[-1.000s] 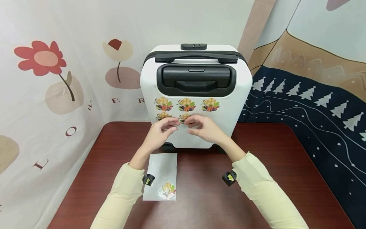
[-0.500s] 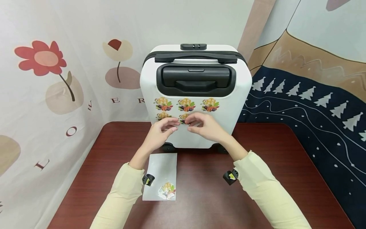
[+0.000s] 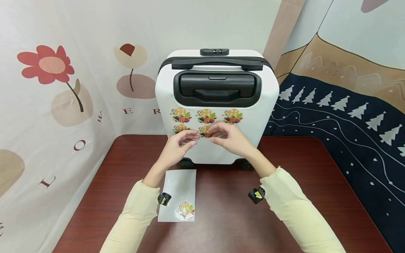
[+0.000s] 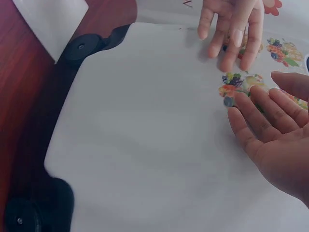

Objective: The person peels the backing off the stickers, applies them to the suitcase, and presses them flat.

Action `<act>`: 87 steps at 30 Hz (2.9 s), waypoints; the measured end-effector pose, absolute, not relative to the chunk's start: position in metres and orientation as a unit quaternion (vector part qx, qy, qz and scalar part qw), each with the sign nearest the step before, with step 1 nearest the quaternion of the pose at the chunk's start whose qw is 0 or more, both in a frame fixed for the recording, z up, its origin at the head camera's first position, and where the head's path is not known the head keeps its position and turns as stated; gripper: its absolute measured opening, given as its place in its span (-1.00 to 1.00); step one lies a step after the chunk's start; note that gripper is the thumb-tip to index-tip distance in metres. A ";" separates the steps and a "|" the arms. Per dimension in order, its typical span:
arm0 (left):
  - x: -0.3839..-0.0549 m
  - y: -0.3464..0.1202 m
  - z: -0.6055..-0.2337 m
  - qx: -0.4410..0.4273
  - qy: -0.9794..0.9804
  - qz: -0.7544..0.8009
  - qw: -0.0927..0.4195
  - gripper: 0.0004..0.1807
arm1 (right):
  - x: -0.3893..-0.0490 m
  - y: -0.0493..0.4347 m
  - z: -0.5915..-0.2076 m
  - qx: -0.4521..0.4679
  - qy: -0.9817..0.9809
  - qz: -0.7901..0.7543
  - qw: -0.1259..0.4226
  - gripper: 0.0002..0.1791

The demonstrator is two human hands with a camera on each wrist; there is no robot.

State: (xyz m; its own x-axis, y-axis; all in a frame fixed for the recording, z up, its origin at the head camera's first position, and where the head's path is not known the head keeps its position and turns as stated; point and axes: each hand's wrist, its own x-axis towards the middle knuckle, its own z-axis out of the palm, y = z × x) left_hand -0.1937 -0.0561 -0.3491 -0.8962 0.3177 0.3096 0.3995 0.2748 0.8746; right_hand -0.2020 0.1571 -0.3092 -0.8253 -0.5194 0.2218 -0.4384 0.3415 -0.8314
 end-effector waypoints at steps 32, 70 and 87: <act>-0.193 -0.053 -0.353 -0.228 -0.804 -0.547 0.046 -0.68 | -0.202 0.164 -0.306 -0.286 0.811 -0.509 0.036 -0.71; -0.194 -0.054 -0.361 -0.251 -0.821 -0.512 -0.024 -0.62 | -0.197 0.168 -0.332 -0.262 0.833 -0.486 0.037 -0.74; -0.188 -0.069 -0.373 -0.232 -0.826 -0.512 -0.040 -0.61 | -0.193 0.168 -0.354 -0.252 0.828 -0.498 0.049 -0.75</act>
